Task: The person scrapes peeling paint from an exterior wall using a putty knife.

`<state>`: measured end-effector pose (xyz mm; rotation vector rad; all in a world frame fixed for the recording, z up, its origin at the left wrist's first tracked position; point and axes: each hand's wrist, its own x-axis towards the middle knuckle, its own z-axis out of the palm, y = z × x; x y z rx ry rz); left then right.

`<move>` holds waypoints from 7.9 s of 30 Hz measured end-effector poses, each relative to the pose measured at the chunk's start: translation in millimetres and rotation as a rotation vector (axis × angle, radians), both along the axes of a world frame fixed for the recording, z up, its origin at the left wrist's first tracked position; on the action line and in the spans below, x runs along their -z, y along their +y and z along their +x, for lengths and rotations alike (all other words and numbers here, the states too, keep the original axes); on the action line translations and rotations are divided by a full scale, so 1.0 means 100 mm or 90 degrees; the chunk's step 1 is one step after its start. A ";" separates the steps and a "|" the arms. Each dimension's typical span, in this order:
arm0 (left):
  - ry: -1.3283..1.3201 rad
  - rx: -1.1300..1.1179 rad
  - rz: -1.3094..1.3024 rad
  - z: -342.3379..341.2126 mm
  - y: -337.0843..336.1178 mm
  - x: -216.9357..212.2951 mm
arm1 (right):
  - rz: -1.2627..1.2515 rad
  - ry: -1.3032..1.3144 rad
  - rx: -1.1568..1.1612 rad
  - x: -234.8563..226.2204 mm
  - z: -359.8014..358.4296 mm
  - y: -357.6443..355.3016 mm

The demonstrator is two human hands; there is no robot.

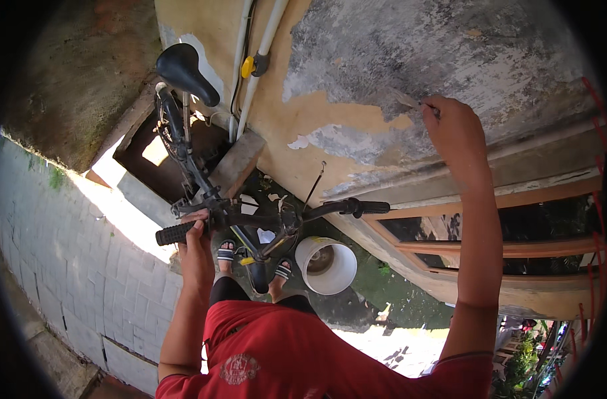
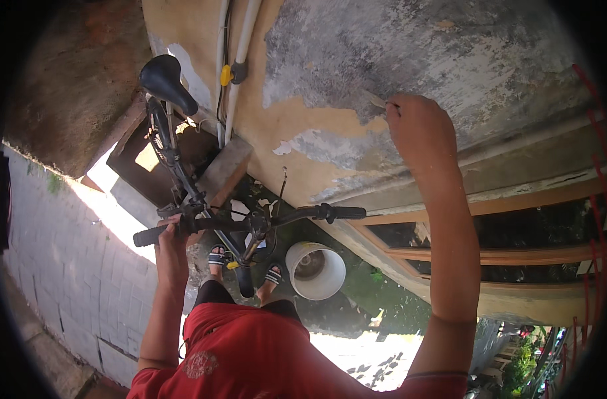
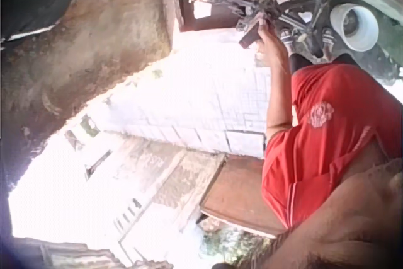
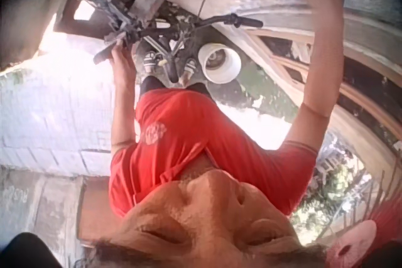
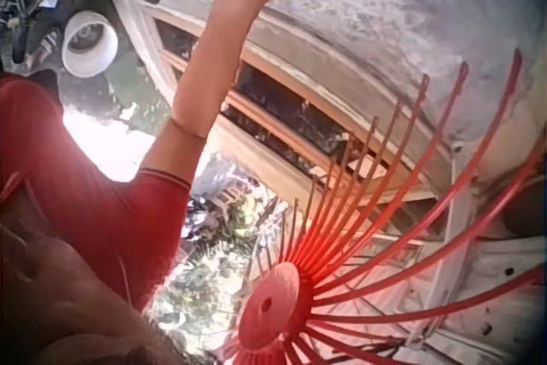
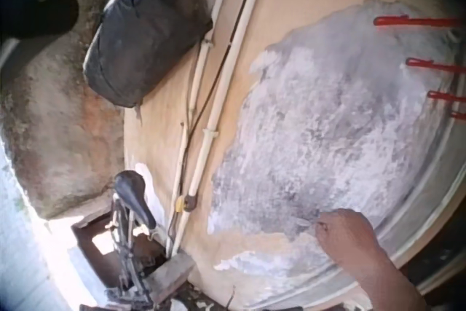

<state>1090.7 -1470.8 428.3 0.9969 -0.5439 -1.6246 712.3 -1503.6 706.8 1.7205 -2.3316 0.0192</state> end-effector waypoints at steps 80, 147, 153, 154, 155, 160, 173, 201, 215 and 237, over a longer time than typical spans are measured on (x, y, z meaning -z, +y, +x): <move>-0.043 0.062 -0.069 0.30 -0.36 -0.03 | 0.065 -0.053 -0.021 2.11 0.42 -1.20; -0.075 0.046 -0.078 0.32 -0.32 -0.14 | 0.226 0.107 -0.075 1.67 0.41 -1.47; -0.075 0.037 -0.072 0.33 -0.32 -0.12 | 0.342 0.117 -0.026 1.35 0.53 -1.79; -0.064 0.038 -0.070 0.33 -0.32 -0.13 | 0.338 0.118 -0.026 1.29 0.50 -1.82; -0.065 0.038 -0.074 0.33 -0.32 -0.12 | 0.336 0.124 -0.025 1.34 0.47 -1.84; -0.051 0.046 -0.080 0.33 -0.32 -0.11 | 0.378 0.186 0.013 1.89 0.37 -1.82; -0.052 0.053 -0.075 0.26 -0.35 -0.11 | 0.400 0.295 -0.071 1.13 0.52 -1.85; -0.046 0.064 -0.048 0.35 -0.29 -0.13 | 0.452 0.298 0.011 0.67 0.50 -1.74; -0.041 0.052 -0.061 0.33 -0.29 -0.11 | 0.423 0.359 0.009 0.63 0.65 -1.82; -0.028 0.056 -0.031 0.32 -0.27 -0.08 | 0.266 0.140 -0.004 0.84 0.29 -1.31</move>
